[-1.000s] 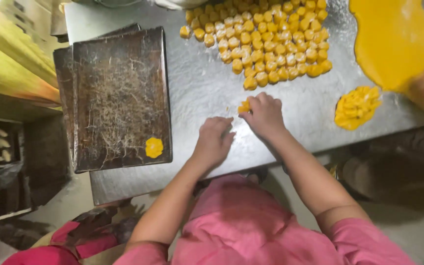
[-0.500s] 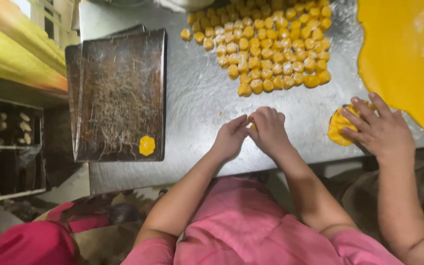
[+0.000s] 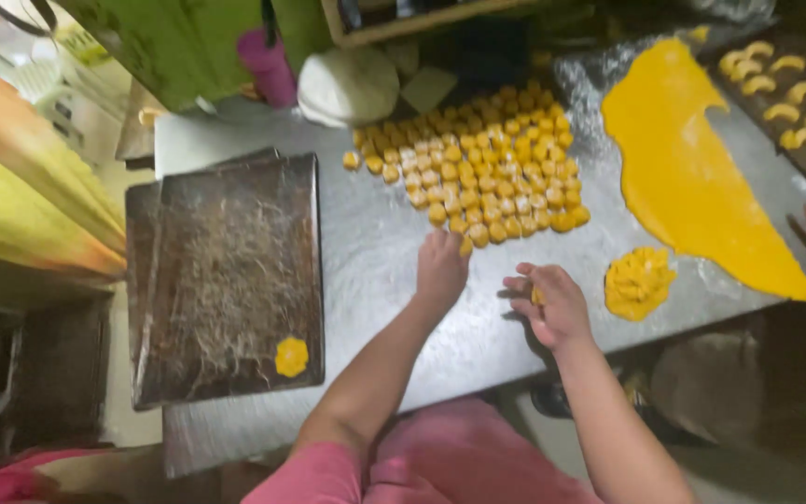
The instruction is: Shaping small pieces of yellow dough and arranging them on a baking tray
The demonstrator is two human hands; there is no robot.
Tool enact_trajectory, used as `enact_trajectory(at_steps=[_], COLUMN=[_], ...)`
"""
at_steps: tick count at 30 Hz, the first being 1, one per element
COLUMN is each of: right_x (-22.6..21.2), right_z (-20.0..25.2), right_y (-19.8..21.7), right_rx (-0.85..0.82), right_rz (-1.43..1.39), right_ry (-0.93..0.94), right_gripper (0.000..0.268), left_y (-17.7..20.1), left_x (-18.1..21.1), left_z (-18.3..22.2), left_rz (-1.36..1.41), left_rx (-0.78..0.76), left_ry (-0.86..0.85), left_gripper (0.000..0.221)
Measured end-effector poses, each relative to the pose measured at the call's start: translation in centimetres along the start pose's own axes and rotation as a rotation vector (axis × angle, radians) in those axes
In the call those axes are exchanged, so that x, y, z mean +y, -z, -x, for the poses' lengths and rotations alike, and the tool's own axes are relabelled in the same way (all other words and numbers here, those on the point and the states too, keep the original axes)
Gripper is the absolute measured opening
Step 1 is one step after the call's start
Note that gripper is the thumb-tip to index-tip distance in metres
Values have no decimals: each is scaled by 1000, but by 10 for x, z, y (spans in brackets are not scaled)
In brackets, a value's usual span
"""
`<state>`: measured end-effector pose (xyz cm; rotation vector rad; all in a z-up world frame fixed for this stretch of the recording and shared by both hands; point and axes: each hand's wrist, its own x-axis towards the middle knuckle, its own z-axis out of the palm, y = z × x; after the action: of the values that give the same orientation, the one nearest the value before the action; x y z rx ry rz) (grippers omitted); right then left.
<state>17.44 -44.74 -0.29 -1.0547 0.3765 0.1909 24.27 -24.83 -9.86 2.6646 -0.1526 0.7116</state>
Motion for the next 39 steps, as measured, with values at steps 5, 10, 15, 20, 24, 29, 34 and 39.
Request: enact_trajectory(at_steps=[5,10,15,20,24,29,34,39], right_x=[7,20,30,16,14,-8,-8,-3], right_z=[10,24,42,57,41,41,26,25], right_y=[-8,-25,-36,-62,-44,-31,-2,-7], right_rx=[8,136,7,-68,-133,-223,-309,-135], right_rz=[-14,194,1076,1023,711,557,580,49], right_ry=[5,45,220,218,109,-34,25,-142], right_gripper=[18,35,34,29,21,25,15,9], left_y=[39,100,128,130,137,152,154,154], left_x=[10,15,-8,7,18,54,82,100], left_z=[22,35,41,41,34,32,33,37], left_rz=[1038,1649,649,442,449,556,594,743], left_rx=[-45,-314,-545,-483,-332,-473,-381,-216], left_ry=[255,650,32,-158,-251,-120,-66,491], left_gripper=[29,51,50,50,44,37,30,20])
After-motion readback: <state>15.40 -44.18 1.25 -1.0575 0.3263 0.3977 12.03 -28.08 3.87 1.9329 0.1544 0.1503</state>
